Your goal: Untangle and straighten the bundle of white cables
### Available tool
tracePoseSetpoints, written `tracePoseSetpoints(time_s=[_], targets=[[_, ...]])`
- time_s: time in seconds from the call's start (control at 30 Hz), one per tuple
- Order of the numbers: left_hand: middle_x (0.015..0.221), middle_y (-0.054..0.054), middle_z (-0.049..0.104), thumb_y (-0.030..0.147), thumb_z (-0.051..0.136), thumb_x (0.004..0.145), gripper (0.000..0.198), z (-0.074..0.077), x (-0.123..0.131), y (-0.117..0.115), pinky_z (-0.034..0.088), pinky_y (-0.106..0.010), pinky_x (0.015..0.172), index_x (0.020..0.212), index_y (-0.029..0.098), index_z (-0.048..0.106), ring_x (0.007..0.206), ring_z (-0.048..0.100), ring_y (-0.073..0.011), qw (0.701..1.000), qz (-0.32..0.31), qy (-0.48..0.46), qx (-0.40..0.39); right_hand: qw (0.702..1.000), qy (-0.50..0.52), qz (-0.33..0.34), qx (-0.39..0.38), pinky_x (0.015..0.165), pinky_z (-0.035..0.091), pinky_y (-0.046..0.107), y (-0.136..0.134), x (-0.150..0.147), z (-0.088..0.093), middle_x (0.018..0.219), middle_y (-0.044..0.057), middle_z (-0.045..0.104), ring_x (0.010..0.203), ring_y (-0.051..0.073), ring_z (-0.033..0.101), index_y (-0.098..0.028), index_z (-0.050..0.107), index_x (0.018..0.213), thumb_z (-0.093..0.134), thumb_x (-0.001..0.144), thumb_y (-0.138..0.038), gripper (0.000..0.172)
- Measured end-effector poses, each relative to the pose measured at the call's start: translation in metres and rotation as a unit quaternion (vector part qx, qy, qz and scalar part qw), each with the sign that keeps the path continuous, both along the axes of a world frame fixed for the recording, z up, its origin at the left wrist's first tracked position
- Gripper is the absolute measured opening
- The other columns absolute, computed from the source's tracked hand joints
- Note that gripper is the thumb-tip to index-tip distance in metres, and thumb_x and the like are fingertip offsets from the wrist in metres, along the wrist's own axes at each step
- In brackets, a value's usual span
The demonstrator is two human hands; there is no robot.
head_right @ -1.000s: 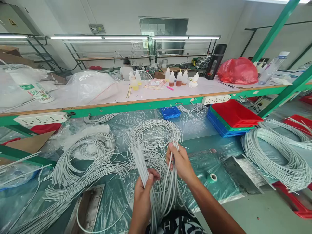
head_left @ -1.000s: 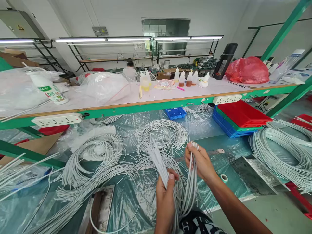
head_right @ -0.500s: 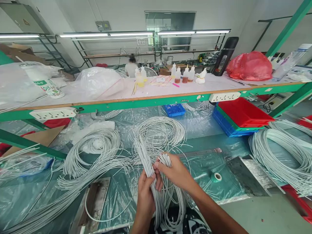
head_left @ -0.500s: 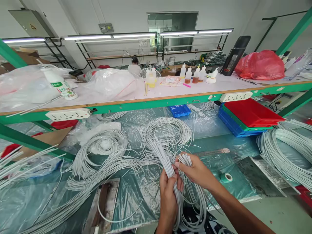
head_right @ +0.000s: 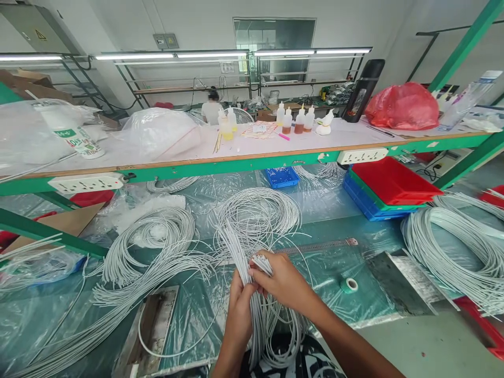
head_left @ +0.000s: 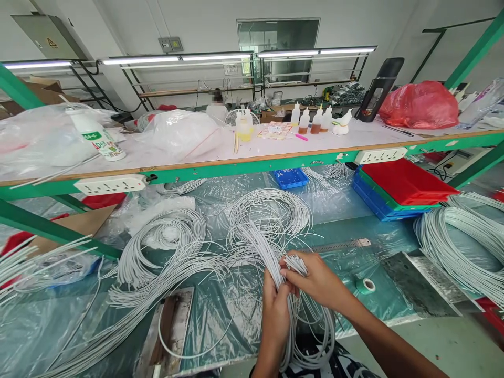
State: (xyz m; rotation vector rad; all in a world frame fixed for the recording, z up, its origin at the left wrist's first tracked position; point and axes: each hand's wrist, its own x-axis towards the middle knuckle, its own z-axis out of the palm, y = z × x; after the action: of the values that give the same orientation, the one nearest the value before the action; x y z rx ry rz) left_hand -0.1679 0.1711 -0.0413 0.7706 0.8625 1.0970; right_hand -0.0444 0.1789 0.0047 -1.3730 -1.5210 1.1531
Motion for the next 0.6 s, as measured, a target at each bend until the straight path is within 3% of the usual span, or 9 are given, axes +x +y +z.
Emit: tracePoseSetpoints(time_s=[0.23,0.33,0.4,0.5,0.6], targets=[[0.088,-0.003,0.061,0.027,0.060,0.084,0.028,-0.008,0.004,-0.001,0.046,-0.025,0.066,0.111,0.017,0.058,0.071,0.050,-0.0143,1.000,-0.004,0.004,0.009,0.988,0.134,0.013,-0.069,0.047,0.045,0.023,0.005,0.003,-0.012,0.057,-0.005,0.054,0.048,0.012,0.053,-0.019,0.057,0.081,0.061,0.084,-0.028,0.010],[0.074,0.000,0.057,0.035,0.066,0.085,0.028,-0.006,0.006,0.000,0.043,-0.023,0.057,0.103,0.016,0.059,0.061,0.047,-0.0123,1.000,-0.010,0.006,0.013,0.972,0.220,-0.032,-0.078,0.037,0.040,0.022,0.008,0.003,-0.015,0.056,-0.006,0.053,0.040,0.011,0.048,-0.020,0.053,0.081,0.063,0.083,-0.036,0.018],[0.066,0.003,0.053,0.041,0.068,0.084,0.029,-0.003,0.004,0.001,0.041,-0.023,0.053,0.095,0.016,0.058,0.056,0.046,-0.0117,0.999,-0.021,0.018,0.020,0.960,0.262,-0.077,-0.062,0.032,0.029,0.018,0.009,0.002,-0.016,0.048,-0.009,0.045,0.033,0.007,0.034,-0.021,0.051,0.080,0.065,0.082,-0.040,0.024],[0.072,0.000,0.058,0.039,0.073,0.078,0.029,0.001,0.000,0.003,0.045,-0.024,0.055,0.087,0.017,0.058,0.058,0.052,-0.0131,0.998,-0.026,0.038,0.036,0.948,0.285,-0.139,-0.033,0.031,0.016,0.016,0.012,-0.001,-0.019,0.039,-0.013,0.031,0.032,0.004,0.018,-0.021,0.049,0.079,0.067,0.079,-0.044,0.029],[0.077,-0.002,0.063,0.033,0.076,0.074,0.025,0.002,-0.004,0.002,0.048,-0.025,0.061,0.084,0.015,0.061,0.063,0.056,-0.0143,0.995,-0.021,0.080,0.049,0.947,0.271,-0.170,-0.029,0.033,0.018,0.018,0.016,-0.006,-0.020,0.041,-0.012,0.033,0.033,0.006,0.021,-0.021,0.049,0.081,0.067,0.079,-0.048,0.033]])
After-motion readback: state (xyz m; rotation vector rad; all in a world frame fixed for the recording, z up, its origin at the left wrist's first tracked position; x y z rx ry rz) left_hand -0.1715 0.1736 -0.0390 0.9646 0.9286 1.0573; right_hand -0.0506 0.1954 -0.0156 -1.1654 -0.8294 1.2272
